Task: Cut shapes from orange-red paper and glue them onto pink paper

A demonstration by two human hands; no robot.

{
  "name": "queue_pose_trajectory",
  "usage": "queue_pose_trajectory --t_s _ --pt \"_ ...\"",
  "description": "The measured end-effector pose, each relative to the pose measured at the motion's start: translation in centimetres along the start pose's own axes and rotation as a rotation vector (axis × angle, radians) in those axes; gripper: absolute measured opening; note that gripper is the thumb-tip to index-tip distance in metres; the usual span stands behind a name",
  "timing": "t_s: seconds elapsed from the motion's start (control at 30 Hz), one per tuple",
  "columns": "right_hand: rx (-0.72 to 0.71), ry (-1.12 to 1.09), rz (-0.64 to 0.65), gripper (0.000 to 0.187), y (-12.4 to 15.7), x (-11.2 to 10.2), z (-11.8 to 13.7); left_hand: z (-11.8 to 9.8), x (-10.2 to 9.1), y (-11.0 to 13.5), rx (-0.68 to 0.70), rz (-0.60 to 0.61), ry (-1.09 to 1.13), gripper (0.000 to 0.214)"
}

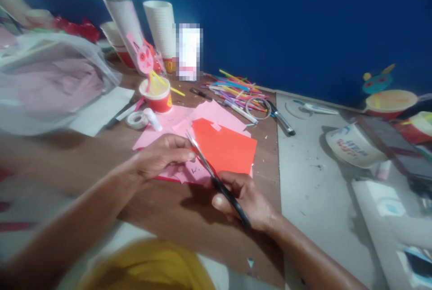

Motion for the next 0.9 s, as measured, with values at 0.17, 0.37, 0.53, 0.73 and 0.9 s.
queue_pose_trajectory --t_s 0.17,0.37,0.53,0.73,0.9 --pt "-0.012 0.001 -0.012 0.048 0.12 -0.12 0.04 0.10 0.06 -0.06 -0.005 0.002 0.006 0.010" --pt "-0.042 -0.043 -0.055 0.045 0.06 -0.20 -0.24 0.68 0.45 -0.10 0.056 0.009 0.004 0.025" --pt "-0.043 -0.037 -0.055 0.045 -0.02 -0.01 -0.24 0.71 0.63 -0.01 0.114 -0.070 0.045 0.021" --pt "-0.048 -0.049 -0.020 0.049 -0.04 0.29 -0.19 0.65 0.58 -0.09 0.086 -0.085 0.011 0.016" --pt "-0.028 -0.048 -0.030 0.050 -0.03 0.36 -0.20 0.74 0.46 -0.16 0.050 -0.067 -0.028 0.017"
Point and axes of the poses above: each hand's wrist, its own y-axis away from the middle knuckle, its own x-axis out of the palm, z = x × y, the point moved 3 cm from there along -y, towards the middle knuckle, and after that the axes turned 4 degrees about -z, right-handed, at the moved point
